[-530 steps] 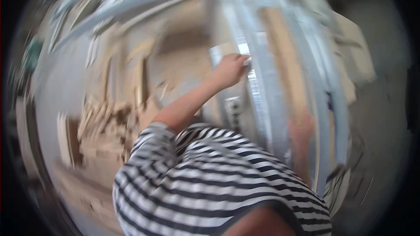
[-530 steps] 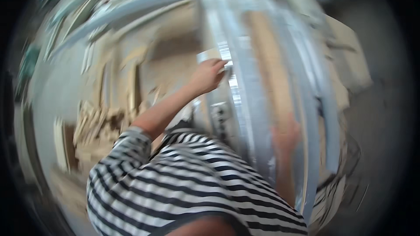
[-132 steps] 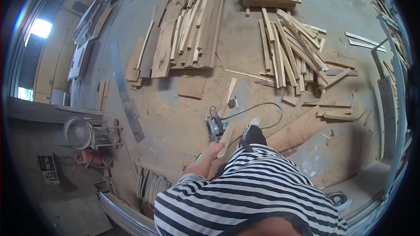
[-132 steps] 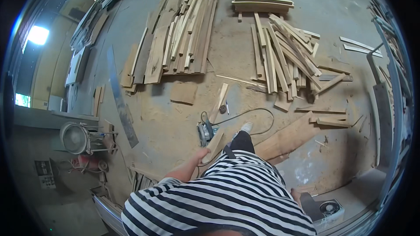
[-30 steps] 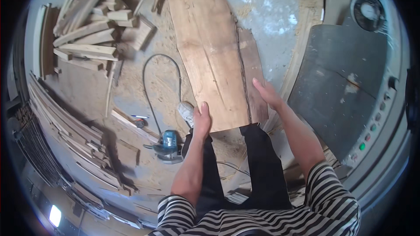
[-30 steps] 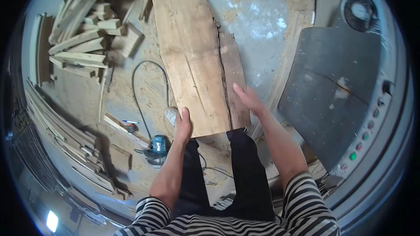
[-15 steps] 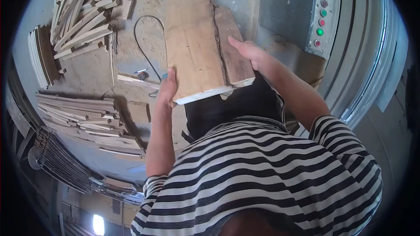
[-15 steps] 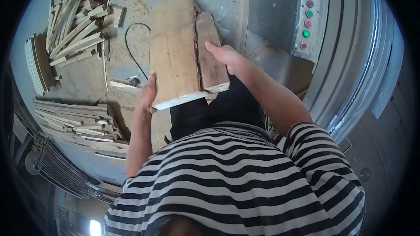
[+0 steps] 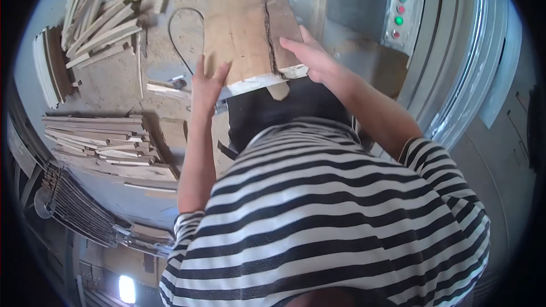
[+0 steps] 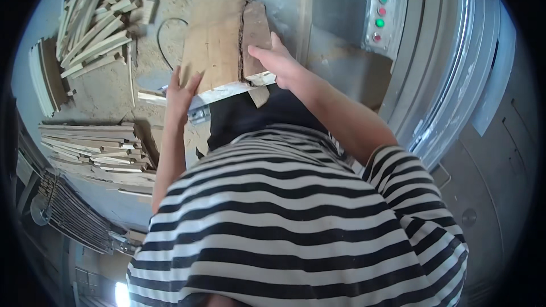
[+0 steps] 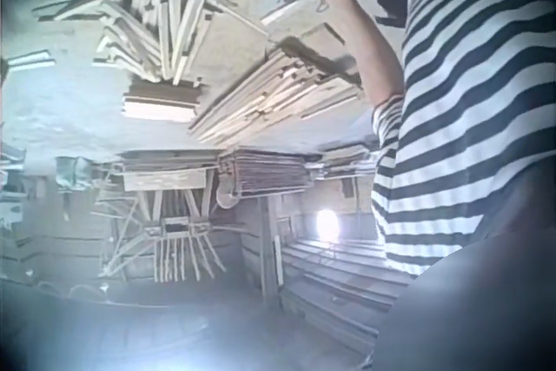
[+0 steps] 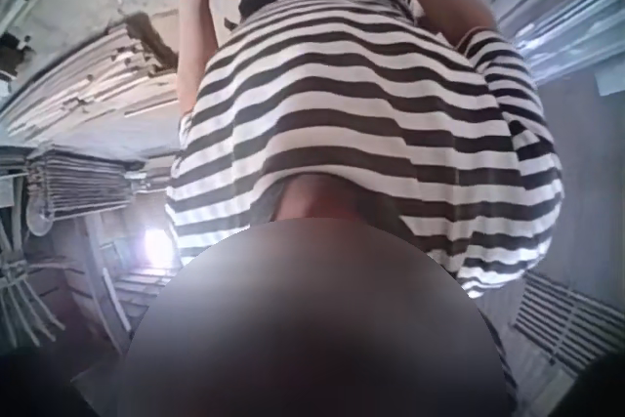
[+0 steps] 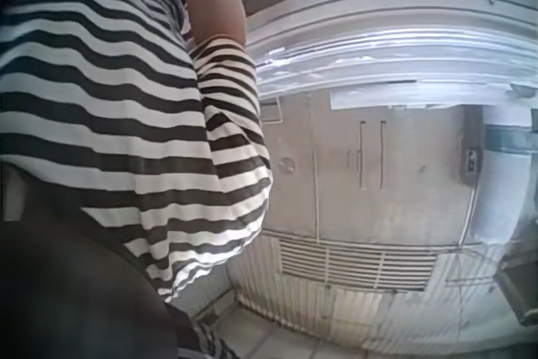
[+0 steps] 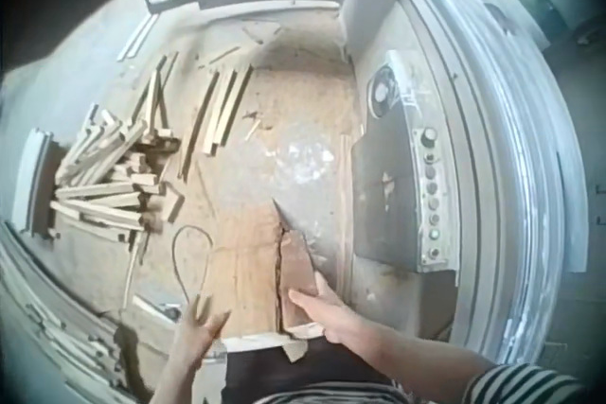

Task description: The recorder processes long wooden planks using a stationary planer machine and then uses a circular saw to cut a smaller board after measuring it.

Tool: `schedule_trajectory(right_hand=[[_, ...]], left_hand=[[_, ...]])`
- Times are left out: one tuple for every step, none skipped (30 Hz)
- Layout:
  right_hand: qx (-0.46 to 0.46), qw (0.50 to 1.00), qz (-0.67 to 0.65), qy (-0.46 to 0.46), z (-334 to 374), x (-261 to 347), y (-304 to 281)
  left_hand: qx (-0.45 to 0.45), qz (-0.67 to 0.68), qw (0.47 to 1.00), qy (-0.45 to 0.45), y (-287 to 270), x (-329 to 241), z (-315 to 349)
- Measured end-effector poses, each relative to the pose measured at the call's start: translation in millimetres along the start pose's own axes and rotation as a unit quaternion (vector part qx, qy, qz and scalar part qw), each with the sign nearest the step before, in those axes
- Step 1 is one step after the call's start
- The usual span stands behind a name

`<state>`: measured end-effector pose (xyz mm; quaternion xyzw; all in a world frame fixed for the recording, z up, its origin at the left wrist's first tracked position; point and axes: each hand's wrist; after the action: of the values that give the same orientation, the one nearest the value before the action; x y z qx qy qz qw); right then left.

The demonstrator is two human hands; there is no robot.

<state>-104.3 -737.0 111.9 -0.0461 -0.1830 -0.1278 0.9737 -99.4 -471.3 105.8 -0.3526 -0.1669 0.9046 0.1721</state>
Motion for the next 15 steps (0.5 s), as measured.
schedule_trajectory(right_hand=[[0.001, 1.0, -0.004, -0.026, 1, 13, 3], [0.045, 0.998, -0.022, -0.042, 3, 25, 0], [0.09, 0.994, -0.041, -0.055, 5, 36, -3], [0.132, 0.986, -0.085, -0.064, 2, 48, -3], [0.148, 0.982, -0.083, -0.085, 0, 60, -5], [0.179, 0.973, -0.093, -0.112, -2, 71, -6], [0.207, 0.963, -0.108, -0.135, -4, 82, -7], [0.189, 0.967, -0.02, -0.171, -4, 92, -6], [0.183, 0.967, -0.026, -0.175, -7, 104, -3], [0.011, 0.889, 0.258, -0.379, -10, 119, -1], [-0.169, 0.668, 0.505, -0.52, -14, 133, 2], [-0.168, 0.67, 0.496, -0.527, -22, 150, 6], [-0.155, 0.573, 0.435, -0.677, -33, 171, 12], [-0.137, 0.456, 0.359, -0.802, -45, 188, 19], [-0.139, 0.453, 0.357, -0.805, -55, 199, 26]], left_hand=[[-0.021, -0.04, 0.999, 0.029, -3, -9, 2], [-0.071, -0.089, 0.993, 0.04, -5, -21, 0], [-0.129, -0.217, 0.947, 0.199, -8, -33, -1], [-0.184, -0.344, 0.862, 0.324, -10, -47, -3], [-0.157, -0.323, 0.842, 0.404, -8, -63, -5], [-0.135, -0.356, 0.802, 0.46, -3, -79, -8], [-0.108, -0.389, 0.759, 0.511, -1, -95, -9], [-0.172, -0.403, 0.721, 0.537, 0, -112, -19], [-0.149, -0.427, 0.739, 0.5, -3, -128, -29], [-0.126, -0.451, 0.757, 0.455, -6, -144, -41], [-0.147, -0.47, 0.737, 0.463, -7, -159, -52], [-0.166, -0.458, 0.728, 0.482, -7, -170, -60], [-0.143, -0.463, 0.731, 0.48, -6, -181, -70], [-0.138, -0.453, 0.727, 0.498, -3, -193, -79], [-0.116, -0.431, 0.724, 0.525, 1, -204, -86]])
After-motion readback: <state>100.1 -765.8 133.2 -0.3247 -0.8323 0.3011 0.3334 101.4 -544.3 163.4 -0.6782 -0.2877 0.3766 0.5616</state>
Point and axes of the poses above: each hand's wrist, its own z-axis away from the middle knuckle, its own y-axis out of the palm, x = y × z, and after that the axes turned 7 degrees about -x, right-handed
